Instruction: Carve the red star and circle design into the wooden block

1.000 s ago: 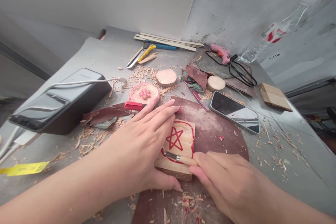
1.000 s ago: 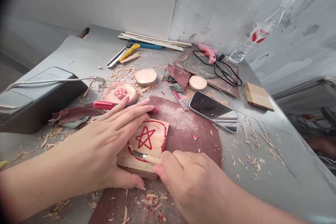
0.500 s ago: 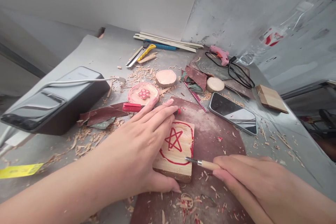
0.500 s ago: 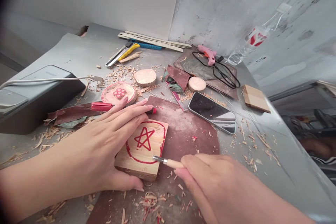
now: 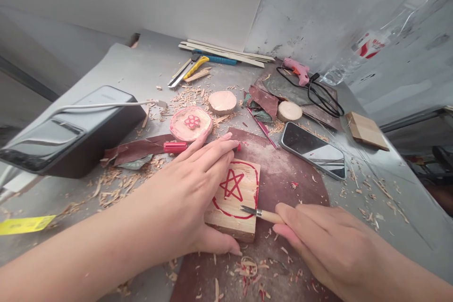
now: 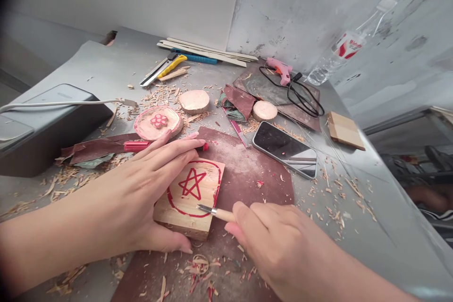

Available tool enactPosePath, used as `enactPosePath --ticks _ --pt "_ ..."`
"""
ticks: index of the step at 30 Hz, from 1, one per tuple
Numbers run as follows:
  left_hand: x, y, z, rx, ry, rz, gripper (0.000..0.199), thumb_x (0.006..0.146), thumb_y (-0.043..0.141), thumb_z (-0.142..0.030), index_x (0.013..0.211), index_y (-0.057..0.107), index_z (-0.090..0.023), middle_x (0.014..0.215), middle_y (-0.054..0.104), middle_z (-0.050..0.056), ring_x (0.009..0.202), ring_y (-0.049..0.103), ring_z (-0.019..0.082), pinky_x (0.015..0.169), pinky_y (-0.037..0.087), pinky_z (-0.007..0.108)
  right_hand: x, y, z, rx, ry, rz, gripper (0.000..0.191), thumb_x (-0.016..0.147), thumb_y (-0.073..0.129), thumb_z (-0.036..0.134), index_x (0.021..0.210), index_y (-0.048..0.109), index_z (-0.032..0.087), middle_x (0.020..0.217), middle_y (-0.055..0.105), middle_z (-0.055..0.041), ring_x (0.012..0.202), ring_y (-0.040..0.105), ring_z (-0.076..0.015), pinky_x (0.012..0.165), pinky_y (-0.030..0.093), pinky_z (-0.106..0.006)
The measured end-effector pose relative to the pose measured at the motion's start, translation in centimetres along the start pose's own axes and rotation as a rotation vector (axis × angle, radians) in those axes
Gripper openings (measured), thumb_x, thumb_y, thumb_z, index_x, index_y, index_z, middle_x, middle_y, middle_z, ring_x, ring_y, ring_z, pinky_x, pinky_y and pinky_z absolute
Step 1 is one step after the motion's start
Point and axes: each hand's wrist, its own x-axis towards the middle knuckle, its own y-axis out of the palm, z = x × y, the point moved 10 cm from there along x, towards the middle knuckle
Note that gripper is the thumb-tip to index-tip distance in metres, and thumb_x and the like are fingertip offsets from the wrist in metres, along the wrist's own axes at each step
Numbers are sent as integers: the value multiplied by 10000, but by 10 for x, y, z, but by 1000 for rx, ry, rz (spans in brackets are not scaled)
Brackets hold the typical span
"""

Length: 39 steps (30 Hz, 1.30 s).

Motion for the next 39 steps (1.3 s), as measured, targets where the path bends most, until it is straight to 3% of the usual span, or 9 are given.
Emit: enactPosePath --ticks 4,9,15,21,23,26,28,30,39 --pt "-4 4 3 -12 -15 -7 1344 638 937 -949 1619 591 -98 1762 590 257 1693 468 525 1488 251 600 0 -1 4 45 0 -30 321 1273 408 208 1152 705 180 777 768 -3 611 733 -167 588 525 -335" --pt "-5 4 2 -6 4 -9 1368 626 973 -904 1619 546 -66 1787 536 303 1695 457 537 1475 295 623 1 2 4 109 69 15 481 1286 311 215 997 695 211 859 833 -39 572 709 -149 545 499 -344" --pt "-5 4 3 16 3 9 1368 618 965 -924 1595 551 -59 1770 548 310 1657 514 532 1477 290 607 -1 1 11 41 5 -31 325 1264 412 215 1196 724 160 743 720 6 564 667 -193 537 452 -383" --pt "-6 6 5 3 -7 14 1304 658 936 -937 1581 561 -96 1764 561 297 1651 530 517 1480 285 605 8 11 -3 228 174 98 502 1246 332 186 912 702 246 805 815 -6 624 771 -185 581 583 -328" --pt "-6 3 5 -12 -15 9 1291 679 941 -916 1604 554 -103 1771 559 287 1651 532 518 1471 302 626 8 7 -5 227 167 83 463 1234 363 196 964 737 243 879 851 -16 658 796 -195 615 618 -328" --pt "-3 0 3 -7 -5 49 1236 715 946 -877 1579 596 -66 1764 565 310 1645 534 540 1433 371 668 3 2 -13 254 184 51 366 1200 435 173 1337 769 238 1011 872 -26 786 837 -200 703 655 -317" --pt "-1 -1 1 18 12 84 1218 738 931 -877 1544 624 -17 1747 566 349 1634 542 556 1399 417 690 -1 3 -15 294 158 60 487 1156 460 114 1542 705 283 973 831 -12 793 815 -184 704 639 -282" --pt "0 -4 1 39 24 87 1245 748 916 -893 1538 619 22 1740 555 375 1633 544 549 1396 416 680 -6 4 -14 305 115 65 587 1123 461 76 1609 683 320 929 778 -13 748 770 -169 668 610 -253" --pt "-5 2 2 28 13 -20 1380 654 915 -973 1587 555 -23 1764 567 312 1712 474 425 1493 100 456 -18 22 -4 340 34 67 650 1133 412 55 1745 527 242 1041 758 -44 837 757 -173 715 616 -272"
